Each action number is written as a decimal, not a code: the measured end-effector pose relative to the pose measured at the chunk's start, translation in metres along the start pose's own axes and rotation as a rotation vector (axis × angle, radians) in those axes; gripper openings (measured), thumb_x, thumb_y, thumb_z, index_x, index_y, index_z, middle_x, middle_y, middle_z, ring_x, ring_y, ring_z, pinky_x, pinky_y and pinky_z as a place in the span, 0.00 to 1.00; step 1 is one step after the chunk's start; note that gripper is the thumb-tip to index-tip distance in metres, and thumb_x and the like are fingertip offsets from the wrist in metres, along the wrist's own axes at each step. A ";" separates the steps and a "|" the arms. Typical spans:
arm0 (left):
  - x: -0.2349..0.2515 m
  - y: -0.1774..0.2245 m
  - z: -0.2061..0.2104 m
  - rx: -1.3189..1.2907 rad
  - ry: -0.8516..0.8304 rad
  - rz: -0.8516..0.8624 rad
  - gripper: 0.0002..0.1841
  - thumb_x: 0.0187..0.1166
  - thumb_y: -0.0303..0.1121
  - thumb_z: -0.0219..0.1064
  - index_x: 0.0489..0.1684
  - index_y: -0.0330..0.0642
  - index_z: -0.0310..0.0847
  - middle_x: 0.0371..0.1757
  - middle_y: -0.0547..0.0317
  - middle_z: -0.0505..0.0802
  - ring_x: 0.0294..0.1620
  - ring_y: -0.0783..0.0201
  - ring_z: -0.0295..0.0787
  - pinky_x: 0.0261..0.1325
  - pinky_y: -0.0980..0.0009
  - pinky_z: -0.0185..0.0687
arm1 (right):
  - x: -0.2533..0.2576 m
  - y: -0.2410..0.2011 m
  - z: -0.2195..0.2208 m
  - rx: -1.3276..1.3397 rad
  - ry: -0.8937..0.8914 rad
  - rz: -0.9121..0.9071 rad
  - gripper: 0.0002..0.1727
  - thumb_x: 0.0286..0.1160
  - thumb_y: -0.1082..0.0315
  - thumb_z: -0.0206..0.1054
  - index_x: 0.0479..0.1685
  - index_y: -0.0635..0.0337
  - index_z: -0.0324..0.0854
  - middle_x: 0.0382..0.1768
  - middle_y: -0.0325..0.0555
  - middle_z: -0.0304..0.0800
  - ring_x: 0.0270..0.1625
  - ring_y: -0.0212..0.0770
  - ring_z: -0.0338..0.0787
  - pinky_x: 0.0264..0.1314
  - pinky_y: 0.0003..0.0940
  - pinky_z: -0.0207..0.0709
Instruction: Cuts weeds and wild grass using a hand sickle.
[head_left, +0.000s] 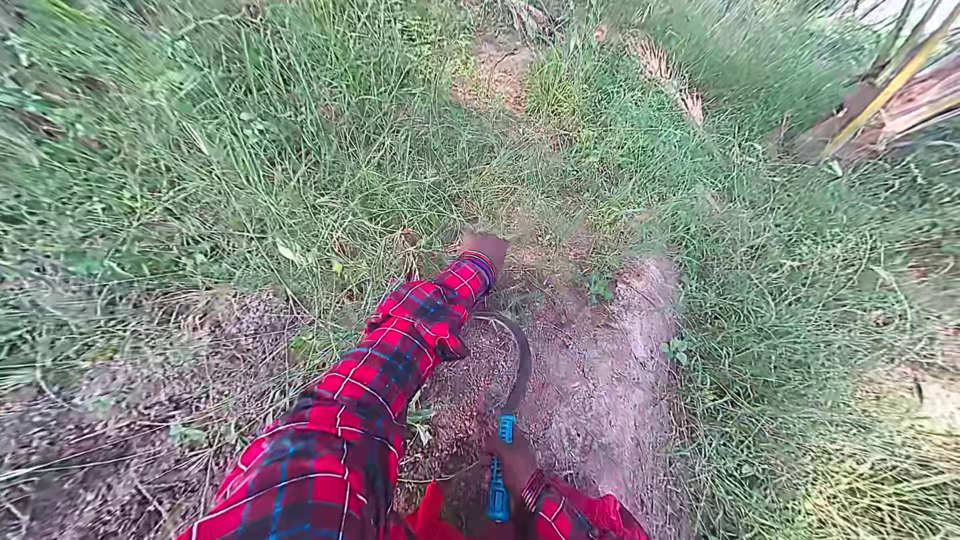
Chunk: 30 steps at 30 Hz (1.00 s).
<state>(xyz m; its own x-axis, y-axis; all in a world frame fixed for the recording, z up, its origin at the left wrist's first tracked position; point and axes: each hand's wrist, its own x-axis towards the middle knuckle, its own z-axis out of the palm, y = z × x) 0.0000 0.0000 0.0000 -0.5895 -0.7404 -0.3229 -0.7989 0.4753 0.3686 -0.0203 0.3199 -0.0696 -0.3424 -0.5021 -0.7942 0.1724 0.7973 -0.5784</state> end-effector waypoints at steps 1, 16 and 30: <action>0.008 0.000 0.015 -0.039 0.021 0.009 0.27 0.80 0.22 0.65 0.81 0.47 0.78 0.74 0.31 0.84 0.76 0.28 0.78 0.78 0.24 0.62 | -0.003 -0.006 -0.004 0.117 0.079 -0.024 0.17 0.82 0.75 0.60 0.65 0.71 0.66 0.25 0.46 0.81 0.20 0.35 0.83 0.26 0.31 0.82; 0.101 0.005 0.179 -0.048 -0.084 0.068 0.33 0.75 0.31 0.76 0.85 0.55 0.76 0.90 0.38 0.69 0.90 0.24 0.53 0.78 0.18 0.51 | 0.035 -0.046 -0.039 0.502 0.257 -0.169 0.11 0.83 0.76 0.57 0.58 0.69 0.65 0.20 0.44 0.77 0.14 0.34 0.81 0.18 0.28 0.81; 0.094 0.010 0.201 -0.639 0.107 -0.286 0.29 0.96 0.46 0.50 0.77 0.25 0.74 0.78 0.23 0.79 0.85 0.30 0.69 0.87 0.36 0.58 | 0.037 -0.046 -0.036 0.443 0.209 -0.114 0.14 0.80 0.77 0.58 0.60 0.68 0.65 0.18 0.45 0.78 0.14 0.37 0.82 0.17 0.31 0.81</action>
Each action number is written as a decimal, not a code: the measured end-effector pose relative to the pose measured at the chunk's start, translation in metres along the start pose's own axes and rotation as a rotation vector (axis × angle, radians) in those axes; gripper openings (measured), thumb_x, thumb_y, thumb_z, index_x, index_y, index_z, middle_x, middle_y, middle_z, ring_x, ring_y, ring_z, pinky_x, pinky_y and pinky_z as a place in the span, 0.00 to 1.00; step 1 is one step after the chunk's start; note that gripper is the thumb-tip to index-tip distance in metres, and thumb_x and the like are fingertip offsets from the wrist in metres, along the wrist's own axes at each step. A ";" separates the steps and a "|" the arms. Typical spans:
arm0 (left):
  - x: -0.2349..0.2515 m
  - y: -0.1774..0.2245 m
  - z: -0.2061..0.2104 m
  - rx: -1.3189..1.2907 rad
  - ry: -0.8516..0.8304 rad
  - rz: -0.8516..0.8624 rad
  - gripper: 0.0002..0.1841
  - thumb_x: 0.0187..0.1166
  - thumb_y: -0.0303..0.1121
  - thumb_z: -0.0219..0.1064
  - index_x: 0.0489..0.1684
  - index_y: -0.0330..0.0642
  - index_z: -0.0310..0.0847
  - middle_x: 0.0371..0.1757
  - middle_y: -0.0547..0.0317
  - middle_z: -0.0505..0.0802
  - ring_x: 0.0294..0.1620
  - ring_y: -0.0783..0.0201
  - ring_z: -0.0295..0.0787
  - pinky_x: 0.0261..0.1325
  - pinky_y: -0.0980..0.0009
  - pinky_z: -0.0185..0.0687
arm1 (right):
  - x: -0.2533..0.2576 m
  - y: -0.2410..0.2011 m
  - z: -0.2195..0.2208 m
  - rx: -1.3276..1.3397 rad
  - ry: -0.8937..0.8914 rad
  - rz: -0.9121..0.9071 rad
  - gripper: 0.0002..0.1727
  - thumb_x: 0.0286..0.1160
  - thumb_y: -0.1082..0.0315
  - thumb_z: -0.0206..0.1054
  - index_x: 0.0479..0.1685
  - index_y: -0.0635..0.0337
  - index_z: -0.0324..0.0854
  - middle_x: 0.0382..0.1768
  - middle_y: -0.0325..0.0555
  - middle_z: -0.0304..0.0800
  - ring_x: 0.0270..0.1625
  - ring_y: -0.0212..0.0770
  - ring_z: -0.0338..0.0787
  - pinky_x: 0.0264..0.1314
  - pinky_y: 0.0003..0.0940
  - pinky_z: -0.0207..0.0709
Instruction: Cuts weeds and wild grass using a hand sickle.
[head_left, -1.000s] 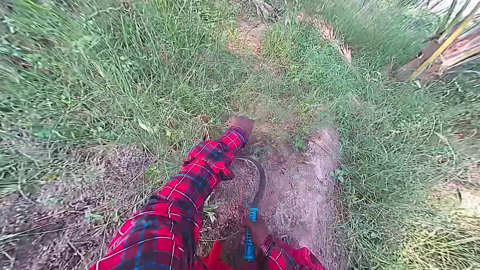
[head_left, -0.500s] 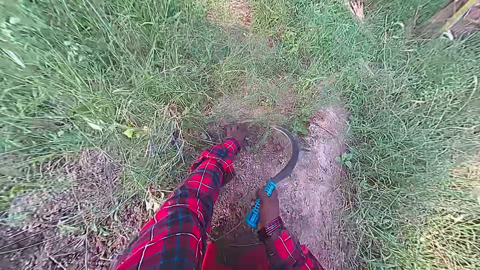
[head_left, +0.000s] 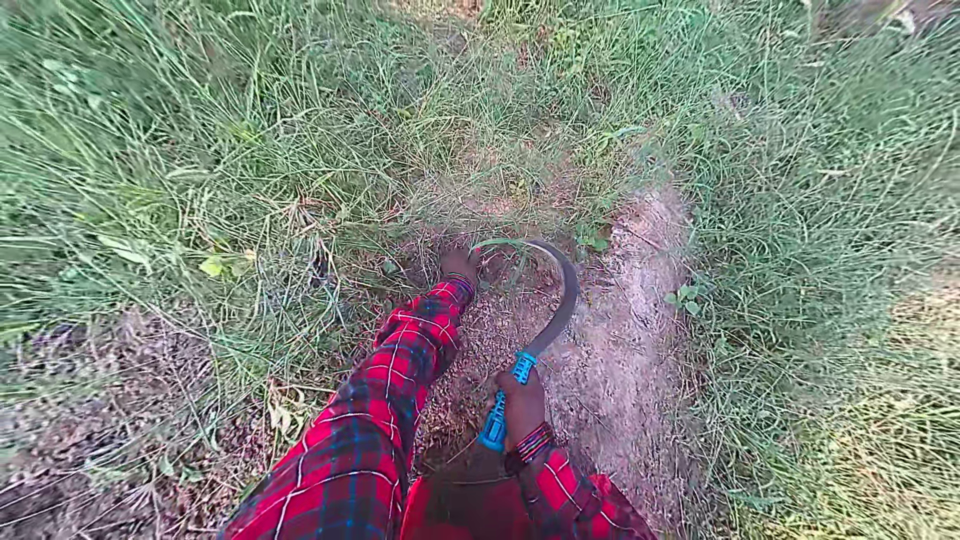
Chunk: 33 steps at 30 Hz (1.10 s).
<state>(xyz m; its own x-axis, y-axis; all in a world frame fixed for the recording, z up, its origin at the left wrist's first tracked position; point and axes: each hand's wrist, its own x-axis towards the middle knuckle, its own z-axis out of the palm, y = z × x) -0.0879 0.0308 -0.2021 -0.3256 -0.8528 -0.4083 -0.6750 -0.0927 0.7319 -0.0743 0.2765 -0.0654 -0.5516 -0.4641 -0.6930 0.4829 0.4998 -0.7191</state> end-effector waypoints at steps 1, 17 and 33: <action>-0.002 0.000 -0.001 -0.024 -0.008 -0.005 0.29 0.96 0.46 0.49 0.74 0.24 0.75 0.77 0.24 0.79 0.85 0.32 0.70 0.88 0.37 0.59 | 0.002 0.000 0.000 -0.007 0.014 -0.020 0.14 0.79 0.77 0.59 0.60 0.68 0.65 0.18 0.46 0.79 0.14 0.37 0.82 0.17 0.31 0.81; -0.064 -0.077 -0.176 0.338 -0.057 0.167 0.25 0.96 0.37 0.51 0.69 0.16 0.74 0.64 0.14 0.84 0.71 0.20 0.79 0.75 0.26 0.67 | 0.012 0.011 0.007 -0.236 -0.100 -0.078 0.26 0.86 0.72 0.59 0.77 0.73 0.57 0.32 0.51 0.81 0.24 0.37 0.86 0.31 0.33 0.85; -0.141 -0.130 -0.241 0.565 -0.072 -0.089 0.21 0.87 0.33 0.62 0.76 0.38 0.80 0.71 0.30 0.87 0.75 0.27 0.80 0.74 0.25 0.68 | -0.024 -0.047 0.072 0.133 0.089 -0.387 0.17 0.89 0.72 0.56 0.69 0.69 0.61 0.26 0.45 0.77 0.16 0.33 0.81 0.21 0.27 0.83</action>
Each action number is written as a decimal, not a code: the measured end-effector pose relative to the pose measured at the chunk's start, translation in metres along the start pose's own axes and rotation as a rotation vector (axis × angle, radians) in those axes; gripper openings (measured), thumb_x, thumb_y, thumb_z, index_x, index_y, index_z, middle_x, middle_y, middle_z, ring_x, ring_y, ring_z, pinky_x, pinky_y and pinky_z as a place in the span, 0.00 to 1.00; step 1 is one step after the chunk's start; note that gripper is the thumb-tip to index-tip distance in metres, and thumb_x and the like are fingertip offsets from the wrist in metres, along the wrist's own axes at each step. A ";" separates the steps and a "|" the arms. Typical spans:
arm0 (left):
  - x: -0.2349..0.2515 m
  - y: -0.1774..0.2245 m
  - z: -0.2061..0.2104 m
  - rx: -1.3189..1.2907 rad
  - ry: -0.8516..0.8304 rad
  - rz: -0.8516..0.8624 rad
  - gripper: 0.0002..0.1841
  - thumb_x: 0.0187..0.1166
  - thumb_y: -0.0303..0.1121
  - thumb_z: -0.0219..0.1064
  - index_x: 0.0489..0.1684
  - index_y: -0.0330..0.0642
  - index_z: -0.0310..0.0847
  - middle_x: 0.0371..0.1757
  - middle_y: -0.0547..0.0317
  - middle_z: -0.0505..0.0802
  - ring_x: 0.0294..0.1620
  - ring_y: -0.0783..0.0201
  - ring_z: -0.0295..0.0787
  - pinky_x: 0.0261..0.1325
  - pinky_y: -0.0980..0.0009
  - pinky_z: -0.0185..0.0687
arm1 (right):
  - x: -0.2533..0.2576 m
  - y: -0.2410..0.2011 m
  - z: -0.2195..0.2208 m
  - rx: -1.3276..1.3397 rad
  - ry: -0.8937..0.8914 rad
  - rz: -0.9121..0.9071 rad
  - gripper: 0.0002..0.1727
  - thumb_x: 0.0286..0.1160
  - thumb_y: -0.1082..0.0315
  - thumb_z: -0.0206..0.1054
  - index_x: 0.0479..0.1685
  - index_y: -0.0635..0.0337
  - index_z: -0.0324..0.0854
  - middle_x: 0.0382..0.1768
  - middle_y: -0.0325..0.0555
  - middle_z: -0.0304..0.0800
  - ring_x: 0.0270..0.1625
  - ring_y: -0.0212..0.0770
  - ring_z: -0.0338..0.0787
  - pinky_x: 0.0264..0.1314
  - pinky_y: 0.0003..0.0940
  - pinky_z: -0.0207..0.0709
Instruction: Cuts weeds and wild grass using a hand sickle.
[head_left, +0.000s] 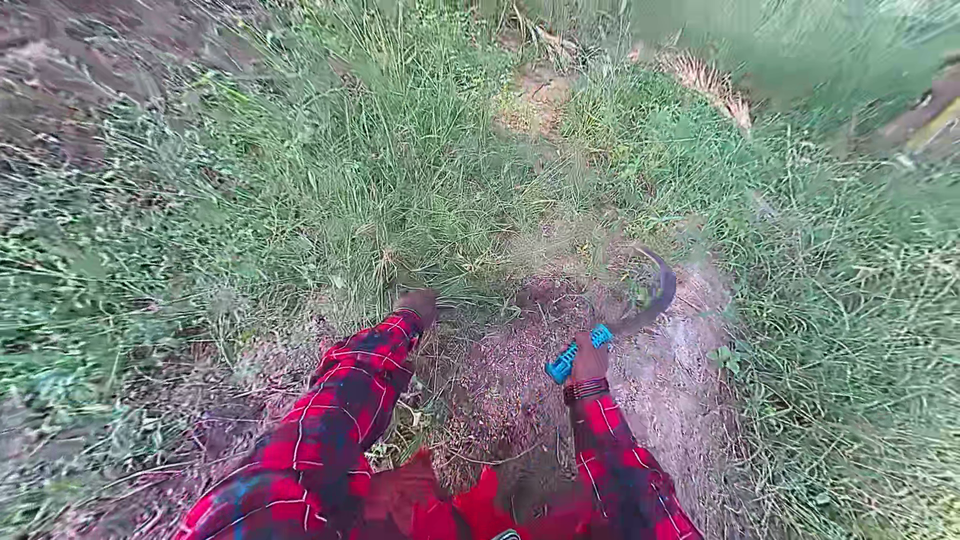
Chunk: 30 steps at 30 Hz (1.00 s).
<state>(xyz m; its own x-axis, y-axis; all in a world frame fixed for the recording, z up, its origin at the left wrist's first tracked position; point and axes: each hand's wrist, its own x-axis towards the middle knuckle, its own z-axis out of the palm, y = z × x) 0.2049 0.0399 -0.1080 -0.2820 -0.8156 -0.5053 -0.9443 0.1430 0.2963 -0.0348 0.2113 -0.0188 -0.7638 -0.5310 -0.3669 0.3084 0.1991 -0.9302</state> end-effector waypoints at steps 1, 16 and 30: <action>0.000 0.000 -0.003 -0.022 0.013 0.015 0.20 0.85 0.30 0.63 0.74 0.38 0.81 0.69 0.29 0.88 0.72 0.26 0.82 0.70 0.24 0.72 | 0.012 0.005 0.014 0.016 0.013 -0.005 0.19 0.89 0.72 0.55 0.72 0.69 0.60 0.26 0.46 0.78 0.17 0.33 0.82 0.22 0.28 0.83; 0.032 -0.052 0.005 -0.227 -0.001 -0.027 0.33 0.77 0.32 0.76 0.82 0.30 0.71 0.76 0.23 0.80 0.80 0.26 0.74 0.82 0.31 0.64 | 0.011 0.068 0.007 -0.320 -0.128 0.110 0.21 0.88 0.72 0.57 0.73 0.74 0.62 0.31 0.53 0.82 0.22 0.38 0.85 0.28 0.33 0.85; -0.043 0.177 -0.099 0.108 -0.163 0.699 0.16 0.83 0.31 0.70 0.67 0.42 0.88 0.55 0.38 0.95 0.60 0.38 0.91 0.69 0.33 0.77 | -0.012 0.042 -0.055 -0.262 -0.112 0.222 0.19 0.85 0.74 0.59 0.69 0.74 0.65 0.28 0.49 0.81 0.22 0.35 0.84 0.28 0.32 0.83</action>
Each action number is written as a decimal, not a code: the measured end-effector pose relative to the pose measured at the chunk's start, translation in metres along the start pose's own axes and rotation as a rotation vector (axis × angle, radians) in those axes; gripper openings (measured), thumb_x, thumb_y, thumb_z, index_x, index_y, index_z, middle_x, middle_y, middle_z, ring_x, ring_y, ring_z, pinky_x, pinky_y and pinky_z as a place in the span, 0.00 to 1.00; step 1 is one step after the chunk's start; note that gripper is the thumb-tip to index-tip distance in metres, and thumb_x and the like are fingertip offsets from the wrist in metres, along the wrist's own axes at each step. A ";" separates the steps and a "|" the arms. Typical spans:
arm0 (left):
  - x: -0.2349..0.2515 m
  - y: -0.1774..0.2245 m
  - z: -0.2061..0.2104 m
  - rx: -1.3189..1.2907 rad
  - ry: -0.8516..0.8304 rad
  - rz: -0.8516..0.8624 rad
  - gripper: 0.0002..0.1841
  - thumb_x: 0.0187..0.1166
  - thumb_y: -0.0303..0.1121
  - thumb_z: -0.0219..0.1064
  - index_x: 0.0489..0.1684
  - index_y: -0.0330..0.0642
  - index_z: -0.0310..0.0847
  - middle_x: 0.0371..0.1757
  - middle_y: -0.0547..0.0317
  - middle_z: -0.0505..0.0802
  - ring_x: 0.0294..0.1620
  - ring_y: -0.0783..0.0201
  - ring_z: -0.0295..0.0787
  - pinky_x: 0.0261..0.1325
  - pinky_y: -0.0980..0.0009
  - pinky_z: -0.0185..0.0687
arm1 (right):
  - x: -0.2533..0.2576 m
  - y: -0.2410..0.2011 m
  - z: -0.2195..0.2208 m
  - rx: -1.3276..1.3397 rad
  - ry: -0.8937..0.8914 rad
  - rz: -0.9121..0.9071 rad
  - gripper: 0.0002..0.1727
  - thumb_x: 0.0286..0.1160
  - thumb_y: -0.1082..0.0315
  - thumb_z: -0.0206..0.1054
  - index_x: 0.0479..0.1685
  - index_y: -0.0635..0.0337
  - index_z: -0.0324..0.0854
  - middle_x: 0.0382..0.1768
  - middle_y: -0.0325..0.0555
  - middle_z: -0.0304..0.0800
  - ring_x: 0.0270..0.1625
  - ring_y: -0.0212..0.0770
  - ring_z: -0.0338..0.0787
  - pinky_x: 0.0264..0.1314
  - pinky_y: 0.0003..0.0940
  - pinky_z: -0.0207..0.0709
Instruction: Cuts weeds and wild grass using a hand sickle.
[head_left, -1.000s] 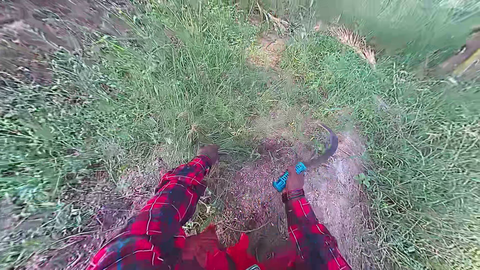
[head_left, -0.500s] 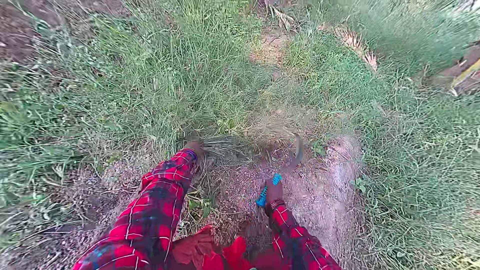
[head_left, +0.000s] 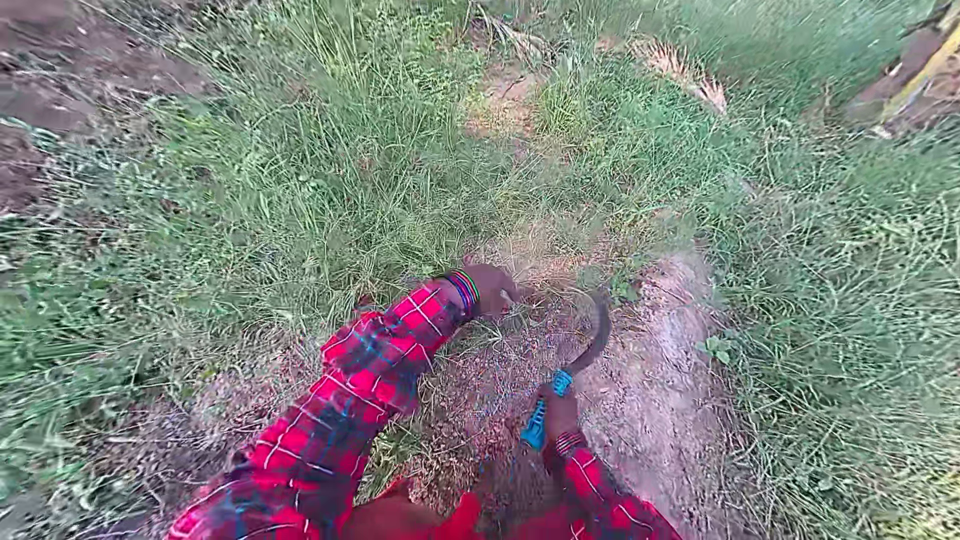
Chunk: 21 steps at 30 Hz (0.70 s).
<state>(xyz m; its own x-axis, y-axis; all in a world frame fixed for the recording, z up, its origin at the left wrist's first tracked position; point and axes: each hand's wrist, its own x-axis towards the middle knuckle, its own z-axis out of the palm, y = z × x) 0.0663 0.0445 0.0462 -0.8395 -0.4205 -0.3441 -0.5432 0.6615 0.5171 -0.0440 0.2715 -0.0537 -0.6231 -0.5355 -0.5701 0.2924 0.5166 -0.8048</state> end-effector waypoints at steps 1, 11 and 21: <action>0.019 0.005 0.021 -0.092 -0.078 0.075 0.15 0.82 0.25 0.69 0.65 0.36 0.88 0.57 0.37 0.94 0.61 0.40 0.91 0.71 0.38 0.77 | 0.013 -0.003 -0.004 0.054 0.067 -0.037 0.21 0.84 0.74 0.59 0.72 0.74 0.64 0.30 0.50 0.82 0.22 0.36 0.84 0.27 0.33 0.83; 0.162 -0.064 0.127 -0.096 0.197 -0.565 0.49 0.74 0.46 0.79 0.92 0.34 0.55 0.95 0.29 0.51 0.96 0.31 0.41 0.93 0.34 0.36 | 0.049 -0.039 -0.033 0.228 0.163 -0.025 0.20 0.80 0.76 0.60 0.69 0.72 0.64 0.24 0.48 0.79 0.15 0.37 0.82 0.20 0.32 0.83; 0.202 -0.036 0.122 -0.244 0.027 -0.587 0.27 0.86 0.42 0.67 0.72 0.25 0.78 0.73 0.25 0.83 0.80 0.32 0.76 0.83 0.37 0.65 | 0.045 -0.042 -0.026 0.181 -0.005 0.018 0.22 0.78 0.75 0.62 0.69 0.71 0.65 0.24 0.47 0.80 0.17 0.37 0.83 0.22 0.32 0.83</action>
<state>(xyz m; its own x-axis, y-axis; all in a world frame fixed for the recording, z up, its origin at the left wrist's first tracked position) -0.0823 0.0114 -0.1381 -0.3999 -0.6875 -0.6062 -0.8970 0.1574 0.4132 -0.1031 0.2434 -0.0409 -0.6128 -0.5311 -0.5851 0.4294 0.3977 -0.8108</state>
